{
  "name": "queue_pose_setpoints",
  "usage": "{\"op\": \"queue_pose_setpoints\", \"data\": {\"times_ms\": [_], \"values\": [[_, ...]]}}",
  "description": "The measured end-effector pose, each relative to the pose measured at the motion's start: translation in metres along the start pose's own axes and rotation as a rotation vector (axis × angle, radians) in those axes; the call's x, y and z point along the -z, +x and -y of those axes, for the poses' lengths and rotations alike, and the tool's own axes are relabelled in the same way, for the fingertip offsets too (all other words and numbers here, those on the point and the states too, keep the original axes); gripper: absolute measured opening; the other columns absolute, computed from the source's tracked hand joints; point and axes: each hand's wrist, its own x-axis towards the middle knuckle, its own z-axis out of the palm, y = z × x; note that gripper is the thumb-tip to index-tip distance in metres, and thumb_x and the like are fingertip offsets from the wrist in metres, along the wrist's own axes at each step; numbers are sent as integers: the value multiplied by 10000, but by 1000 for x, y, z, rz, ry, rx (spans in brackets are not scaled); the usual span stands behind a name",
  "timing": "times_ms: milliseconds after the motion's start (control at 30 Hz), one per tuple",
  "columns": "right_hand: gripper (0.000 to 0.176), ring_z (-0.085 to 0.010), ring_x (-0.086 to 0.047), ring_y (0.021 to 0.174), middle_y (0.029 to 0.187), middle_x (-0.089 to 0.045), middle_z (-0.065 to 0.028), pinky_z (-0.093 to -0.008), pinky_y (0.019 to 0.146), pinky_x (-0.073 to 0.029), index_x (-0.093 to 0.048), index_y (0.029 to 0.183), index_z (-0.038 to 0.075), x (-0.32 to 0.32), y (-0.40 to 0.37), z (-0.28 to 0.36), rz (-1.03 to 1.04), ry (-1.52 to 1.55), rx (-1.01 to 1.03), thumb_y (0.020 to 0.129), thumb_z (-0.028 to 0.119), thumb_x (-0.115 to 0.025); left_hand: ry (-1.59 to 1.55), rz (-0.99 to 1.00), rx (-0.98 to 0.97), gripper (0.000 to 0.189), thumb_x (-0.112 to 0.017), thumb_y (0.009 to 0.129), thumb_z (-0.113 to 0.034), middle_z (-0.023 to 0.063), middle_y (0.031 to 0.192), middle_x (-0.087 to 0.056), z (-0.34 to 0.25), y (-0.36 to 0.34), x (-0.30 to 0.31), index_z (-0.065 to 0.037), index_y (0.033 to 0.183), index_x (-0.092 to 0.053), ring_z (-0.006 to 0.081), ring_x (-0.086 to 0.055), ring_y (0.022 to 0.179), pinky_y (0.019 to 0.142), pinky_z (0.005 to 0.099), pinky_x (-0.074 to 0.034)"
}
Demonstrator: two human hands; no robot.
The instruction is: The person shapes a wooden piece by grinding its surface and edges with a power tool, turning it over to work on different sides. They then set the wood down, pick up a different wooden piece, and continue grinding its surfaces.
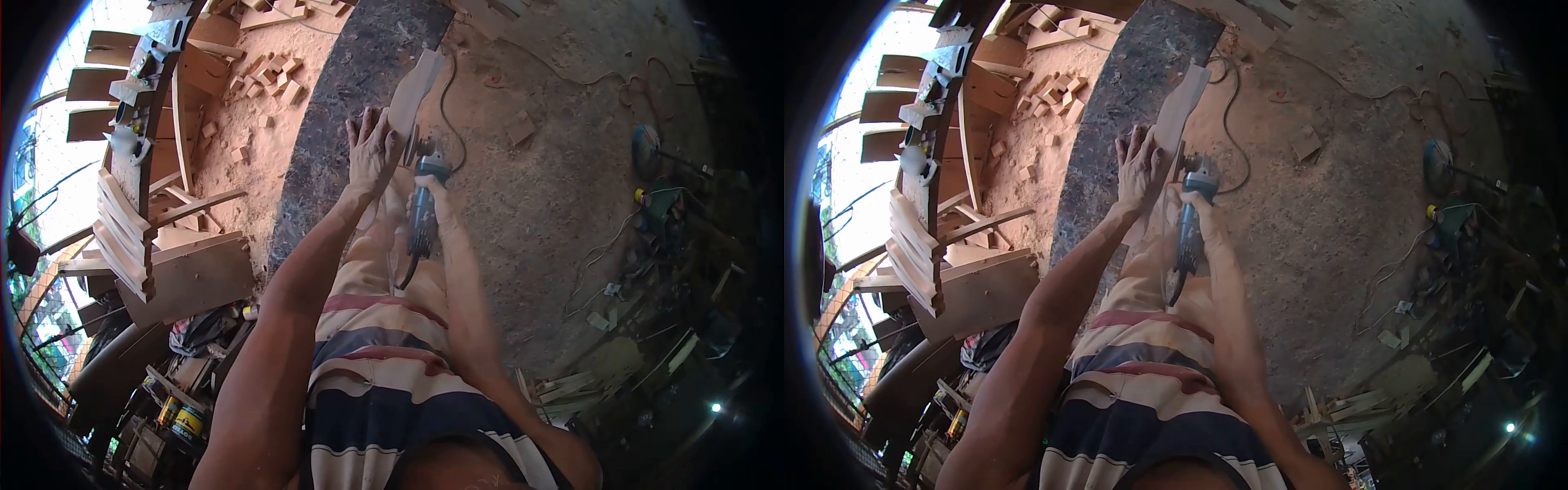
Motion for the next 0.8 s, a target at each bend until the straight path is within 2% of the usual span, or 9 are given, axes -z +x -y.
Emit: {"op": "queue_pose_setpoints", "data": {"times_ms": [167, 367, 533, 633, 733, 800], "values": [[368, -213, -736, 627, 778, -715, -80, -365, 586, -636, -696, 997, 82, 5, 19, 4, -22, -4, -44, 902, 415, -823, 15, 19, 7, 578, -423, 1178, -363, 149, 1696, -529, -2, 0, 3, -81, 1682, -457, 383, -322, 1674, 1401, 624, -59], [403, -207, -733, 629, 783, -715, -79, -358, 585, -633, -686, 1058, 78, -9, 26, 47, 7, 4, 89, 891, 415, -830, 17, 47, 14, 585, -406, 1183, -369, 156, 1713, -504, 1, 0, 1, -84, 1693, -438, 384, -286, 1691, 1401, 625, -48], [412, -201, -724, 624, 797, -721, -81, -356, 585, -627, -689, 1073, 75, -9, 15, 41, -37, 4, 27, 881, 407, -841, 30, 51, 1, 595, -405, 1182, -371, 169, 1710, -501, -3, 0, 5, -82, 1701, -423, 395, -275, 1694, 1397, 631, -50], [429, -190, -705, 587, 778, -720, -87, -343, 567, -601, -711, 1011, 40, -11, 4, 46, -46, 21, 15, 850, 405, -870, 31, 55, -11, 598, -408, 1180, -372, 181, 1712, -495, -1, 2, 5, -80, 1702, -423, 394, -274, 1695, 1396, 630, -51], [416, -202, -718, 615, 798, -723, -79, -348, 590, -626, -695, 1074, 62, -9, 19, 45, -10, 40, 22, 883, 401, -844, 4, 53, -7, 599, -410, 1179, -372, 204, 1717, -484, 1, 0, 4, -76, 1699, -434, 390, -270, 1696, 1398, 625, -44], [444, -197, -709, 595, 770, -715, -73, -345, 573, -605, -714, 1027, 41, -13, 23, 40, -5, 98, 33, 854, 419, -871, -7, 51, 0, 600, -409, 1179, -370, 219, 1721, -474, 1, 1, 4, -66, 1695, -444, 387, -264, 1699, 1398, 621, -38]]}}
